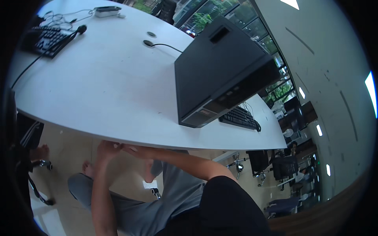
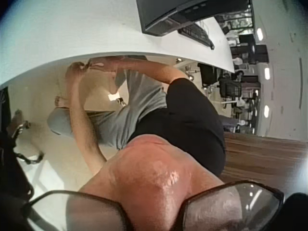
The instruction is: Reassembling a computer tower by closing the side panel and connecting peripheral cables.
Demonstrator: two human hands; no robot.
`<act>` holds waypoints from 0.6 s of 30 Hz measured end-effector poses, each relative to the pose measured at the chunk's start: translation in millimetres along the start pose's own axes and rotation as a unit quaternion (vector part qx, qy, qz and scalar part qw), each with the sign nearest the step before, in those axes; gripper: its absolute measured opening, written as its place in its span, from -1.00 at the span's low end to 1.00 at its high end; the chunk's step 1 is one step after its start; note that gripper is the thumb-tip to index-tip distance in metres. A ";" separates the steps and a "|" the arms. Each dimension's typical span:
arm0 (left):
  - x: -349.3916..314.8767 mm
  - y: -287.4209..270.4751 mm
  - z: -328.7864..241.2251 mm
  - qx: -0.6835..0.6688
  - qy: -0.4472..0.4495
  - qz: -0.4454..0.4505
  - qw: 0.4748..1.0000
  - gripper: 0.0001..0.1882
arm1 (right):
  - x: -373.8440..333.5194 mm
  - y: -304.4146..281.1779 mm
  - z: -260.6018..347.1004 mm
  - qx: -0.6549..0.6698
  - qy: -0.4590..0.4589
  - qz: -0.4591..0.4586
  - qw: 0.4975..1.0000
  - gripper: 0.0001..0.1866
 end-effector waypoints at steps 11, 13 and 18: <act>40.4 65.2 1.0 0.046 0.083 0.032 0.995 -0.50 | -264.5 -51.5 -136.9 -0.012 0.339 -0.036 0.940 -0.51; 35.5 62.7 1.8 0.060 0.094 0.004 0.994 -0.50 | -256.8 -45.7 -130.0 -0.033 0.342 -0.018 0.939 -0.46; 23.6 86.8 18.4 0.009 -0.082 0.180 0.980 -0.44 | -252.8 -32.3 -147.6 -0.111 0.347 -0.015 0.931 -0.30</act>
Point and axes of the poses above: each hand's wrist, its own x-axis towards the middle knuckle, its own y-axis out of the palm, z = x × y, the point moved 9 cm from there along x, towards the middle knuckle, and after that the axes turned 2 degrees about -y, right-handed, at the moved point
